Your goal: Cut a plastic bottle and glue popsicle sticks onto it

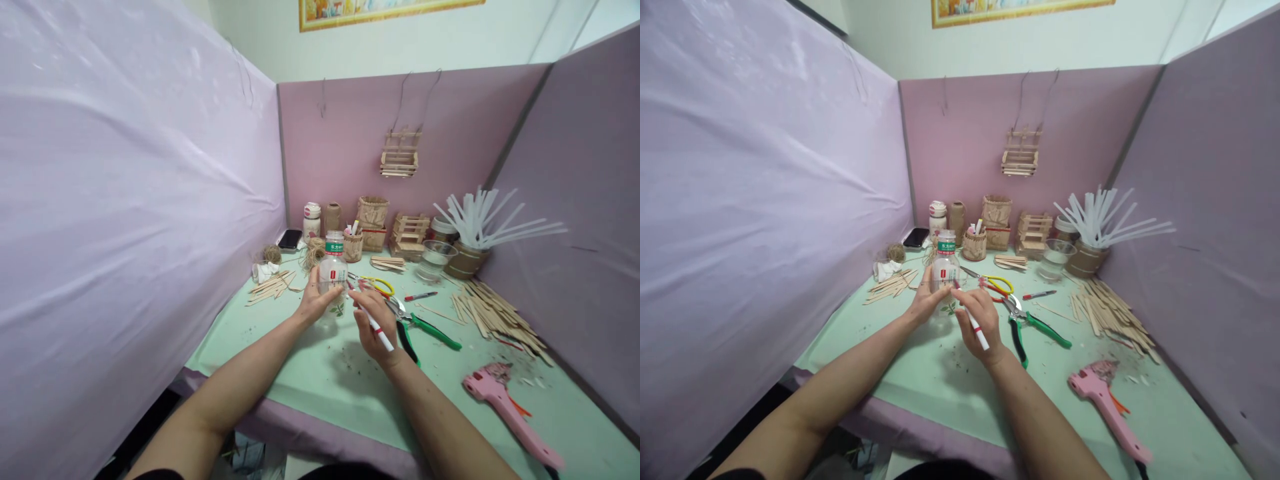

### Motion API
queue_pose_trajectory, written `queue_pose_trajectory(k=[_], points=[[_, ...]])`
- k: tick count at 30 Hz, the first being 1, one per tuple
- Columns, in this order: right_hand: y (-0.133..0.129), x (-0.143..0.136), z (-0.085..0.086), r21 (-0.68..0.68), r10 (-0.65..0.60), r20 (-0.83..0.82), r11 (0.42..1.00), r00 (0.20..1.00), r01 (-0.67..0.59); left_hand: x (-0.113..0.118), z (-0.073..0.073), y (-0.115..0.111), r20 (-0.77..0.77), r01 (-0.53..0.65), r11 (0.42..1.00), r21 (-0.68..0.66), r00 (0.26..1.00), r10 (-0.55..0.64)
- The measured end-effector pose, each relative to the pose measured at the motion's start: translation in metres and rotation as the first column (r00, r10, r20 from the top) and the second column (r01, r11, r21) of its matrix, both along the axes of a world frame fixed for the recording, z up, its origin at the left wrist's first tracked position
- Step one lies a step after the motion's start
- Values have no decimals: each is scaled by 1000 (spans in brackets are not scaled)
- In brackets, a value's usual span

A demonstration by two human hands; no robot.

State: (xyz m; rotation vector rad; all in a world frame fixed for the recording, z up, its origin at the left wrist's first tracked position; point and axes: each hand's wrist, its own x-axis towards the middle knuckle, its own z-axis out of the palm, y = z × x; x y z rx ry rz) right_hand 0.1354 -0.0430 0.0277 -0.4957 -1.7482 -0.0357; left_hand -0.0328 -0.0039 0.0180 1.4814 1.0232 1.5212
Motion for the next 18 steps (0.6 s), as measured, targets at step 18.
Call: queue_pose_trajectory(k=[18], points=[[0,-19,-7,-160,-32,-181,987,983,2,14,3,-9,-30,8,996,94,1000,-5]])
